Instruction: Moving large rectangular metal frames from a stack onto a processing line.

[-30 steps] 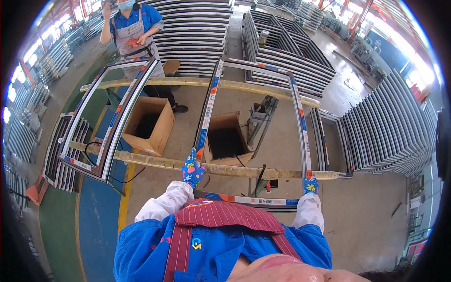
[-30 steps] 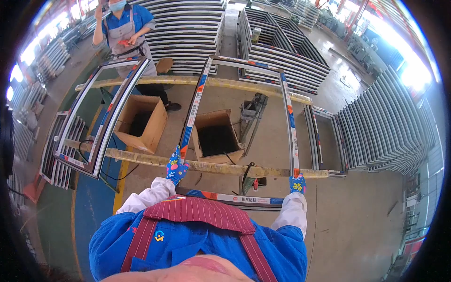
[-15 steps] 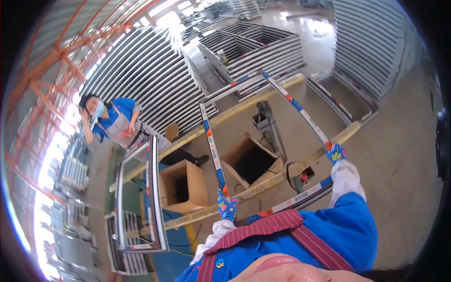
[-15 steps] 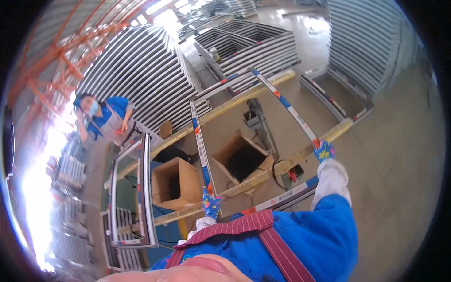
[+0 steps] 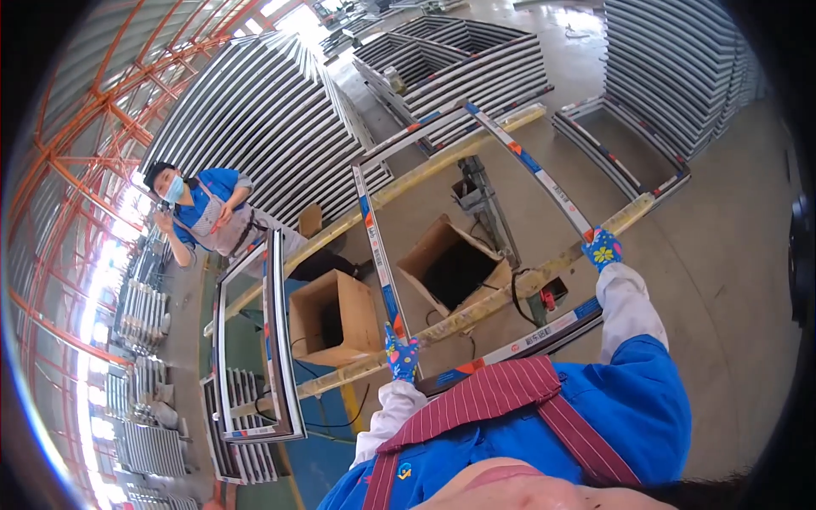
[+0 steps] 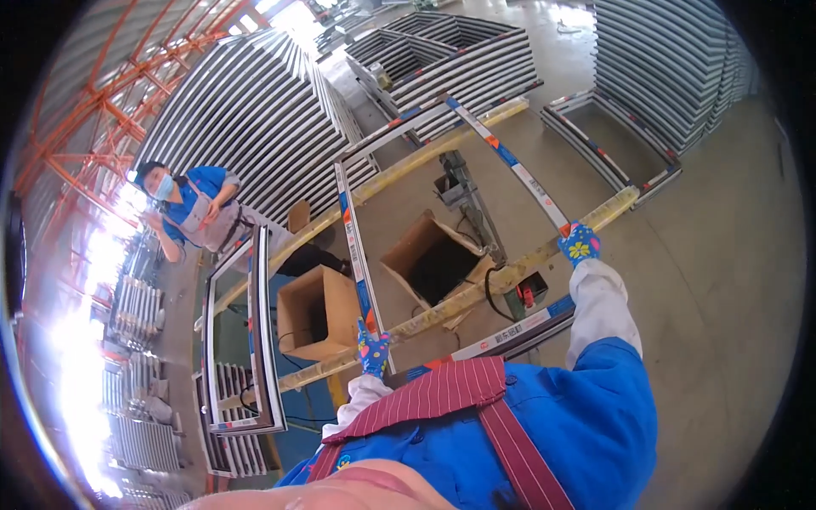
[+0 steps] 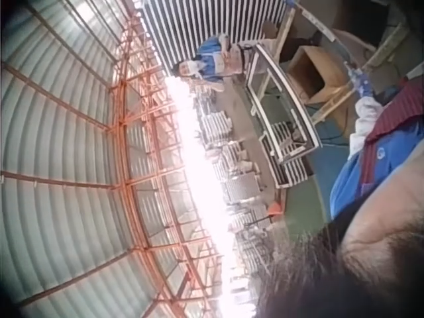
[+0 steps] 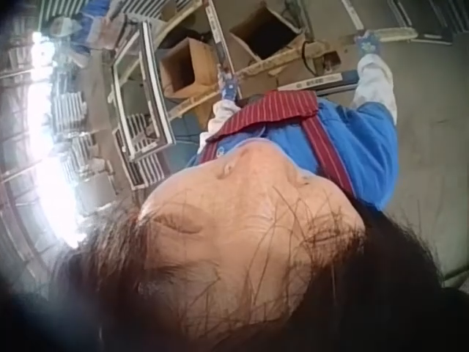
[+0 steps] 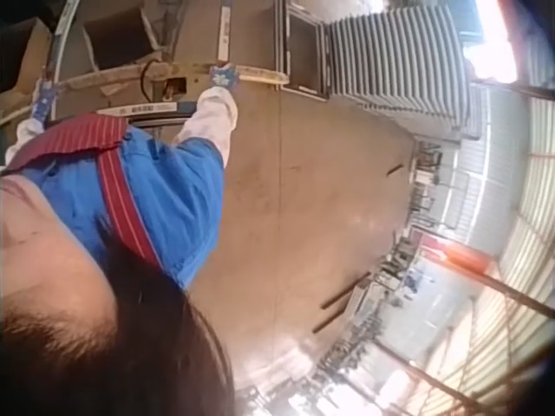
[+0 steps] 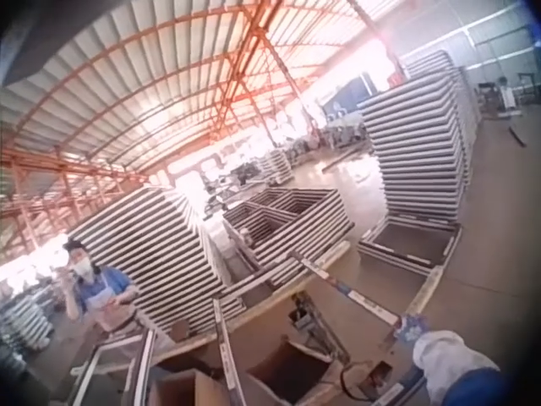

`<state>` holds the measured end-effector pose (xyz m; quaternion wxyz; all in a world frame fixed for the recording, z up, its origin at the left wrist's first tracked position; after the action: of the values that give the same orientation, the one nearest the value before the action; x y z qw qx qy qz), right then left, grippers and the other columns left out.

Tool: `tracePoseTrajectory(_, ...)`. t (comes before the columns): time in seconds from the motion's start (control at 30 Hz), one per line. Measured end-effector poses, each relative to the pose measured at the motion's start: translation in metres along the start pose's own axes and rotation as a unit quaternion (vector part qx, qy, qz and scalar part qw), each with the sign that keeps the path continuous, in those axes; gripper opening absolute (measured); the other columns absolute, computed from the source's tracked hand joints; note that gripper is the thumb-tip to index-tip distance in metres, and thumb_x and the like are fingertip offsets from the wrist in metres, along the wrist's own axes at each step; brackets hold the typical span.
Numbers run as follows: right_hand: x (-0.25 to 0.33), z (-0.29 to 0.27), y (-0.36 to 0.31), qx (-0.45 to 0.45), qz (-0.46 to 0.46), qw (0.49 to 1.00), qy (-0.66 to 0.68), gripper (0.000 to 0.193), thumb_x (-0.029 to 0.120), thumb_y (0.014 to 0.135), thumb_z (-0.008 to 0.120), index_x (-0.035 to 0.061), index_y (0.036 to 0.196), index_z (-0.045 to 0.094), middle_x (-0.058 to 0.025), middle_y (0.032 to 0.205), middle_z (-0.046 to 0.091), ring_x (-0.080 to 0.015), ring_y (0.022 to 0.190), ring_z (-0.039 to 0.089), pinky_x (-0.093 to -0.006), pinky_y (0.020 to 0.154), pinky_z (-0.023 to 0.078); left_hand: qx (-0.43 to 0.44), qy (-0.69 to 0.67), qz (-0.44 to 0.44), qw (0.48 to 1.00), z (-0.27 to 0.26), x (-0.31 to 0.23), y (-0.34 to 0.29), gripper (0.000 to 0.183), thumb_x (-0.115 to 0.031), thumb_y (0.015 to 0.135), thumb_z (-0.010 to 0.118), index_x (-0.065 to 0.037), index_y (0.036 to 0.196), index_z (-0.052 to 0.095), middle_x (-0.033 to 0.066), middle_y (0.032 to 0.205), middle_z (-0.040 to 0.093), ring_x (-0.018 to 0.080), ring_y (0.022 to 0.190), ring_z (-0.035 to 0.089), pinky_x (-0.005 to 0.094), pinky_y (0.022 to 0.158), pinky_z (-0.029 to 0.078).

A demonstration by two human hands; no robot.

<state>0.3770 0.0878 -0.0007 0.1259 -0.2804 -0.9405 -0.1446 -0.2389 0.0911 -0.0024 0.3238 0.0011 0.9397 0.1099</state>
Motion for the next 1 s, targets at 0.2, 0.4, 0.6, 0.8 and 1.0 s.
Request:
tracePoseTrajectory(0.2, 0.003, 0.008, 0.007, 0.117, -0.028, 0.992, 0.037, 0.037, 0.036, 0.063, 0.066, 0.0088, 0.087, 0.061, -0.0162, 0.088, 0.062, -0.0321, 0.080, 0.061, -0.0426, 0.072, 0.048, -0.003, 0.003, -0.017, 1.000, 0.002, 0.008, -0.003, 0.084, -0.019, 0.071, 0.067, -0.002, 0.139, 0.019, 0.0215, 0.130, 0.041, 0.0347, 0.116, 0.045, 0.0379, 0.097, 0.036)
tracePoseTrajectory(0.4, 0.012, -0.013, 0.007, 0.098, -0.034, 0.994, 0.019, 0.038, 0.036, 0.063, 0.067, 0.0071, 0.087, 0.059, -0.0170, 0.091, 0.061, -0.0327, 0.085, 0.059, -0.0414, 0.074, 0.048, -0.020, 0.049, 0.017, 0.998, 0.001, -0.001, -0.003, 0.084, -0.019, 0.073, 0.066, -0.004, 0.139, 0.018, 0.0214, 0.130, 0.040, 0.0357, 0.115, 0.044, 0.0383, 0.096, 0.037)
tracePoseTrajectory(0.6, 0.004, -0.007, 0.002, 0.119, 0.002, 0.992, 0.046, 0.065, 0.037, 0.065, 0.067, 0.0065, 0.119, 0.049, -0.0190, 0.103, 0.058, -0.0346, 0.095, 0.056, -0.0417, 0.083, 0.045, 0.008, 0.013, -0.020, 1.000, 0.004, 0.005, -0.003, 0.083, -0.018, 0.073, 0.066, -0.004, 0.139, 0.018, 0.0222, 0.132, 0.039, 0.0359, 0.116, 0.044, 0.0382, 0.096, 0.036)
tracePoseTrajectory(0.8, 0.007, -0.008, 0.009, 0.119, -0.022, 0.991, 0.064, 0.055, 0.036, 0.064, 0.068, 0.0055, 0.107, 0.055, -0.0194, 0.096, 0.060, -0.0348, 0.090, 0.058, -0.0422, 0.078, 0.047, -0.006, 0.027, -0.007, 1.000, 0.005, 0.005, -0.005, 0.082, -0.017, 0.073, 0.065, -0.004, 0.139, 0.018, 0.0219, 0.131, 0.040, 0.0364, 0.114, 0.045, 0.0396, 0.095, 0.037)
tracePoseTrajectory(1.0, 0.002, 0.014, 0.020, 0.086, -0.113, 0.985, 0.099, 0.044, 0.033, 0.064, 0.070, 0.0045, 0.095, 0.057, -0.0195, 0.087, 0.062, -0.0360, 0.084, 0.059, -0.0431, 0.073, 0.047, -0.017, 0.020, -0.030, 0.999, -0.001, 0.000, -0.002, 0.082, -0.020, 0.073, 0.065, -0.005, 0.139, 0.017, 0.0239, 0.126, 0.044, 0.0385, 0.110, 0.048, 0.0413, 0.092, 0.040)
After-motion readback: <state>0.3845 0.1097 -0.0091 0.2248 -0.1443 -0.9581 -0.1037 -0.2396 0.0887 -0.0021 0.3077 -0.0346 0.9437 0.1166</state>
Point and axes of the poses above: each hand's wrist, its own y-axis towards the middle knuckle, its own z-axis out of the palm, x = y × z, the point moved 10 cm from there along y, towards the middle knuckle
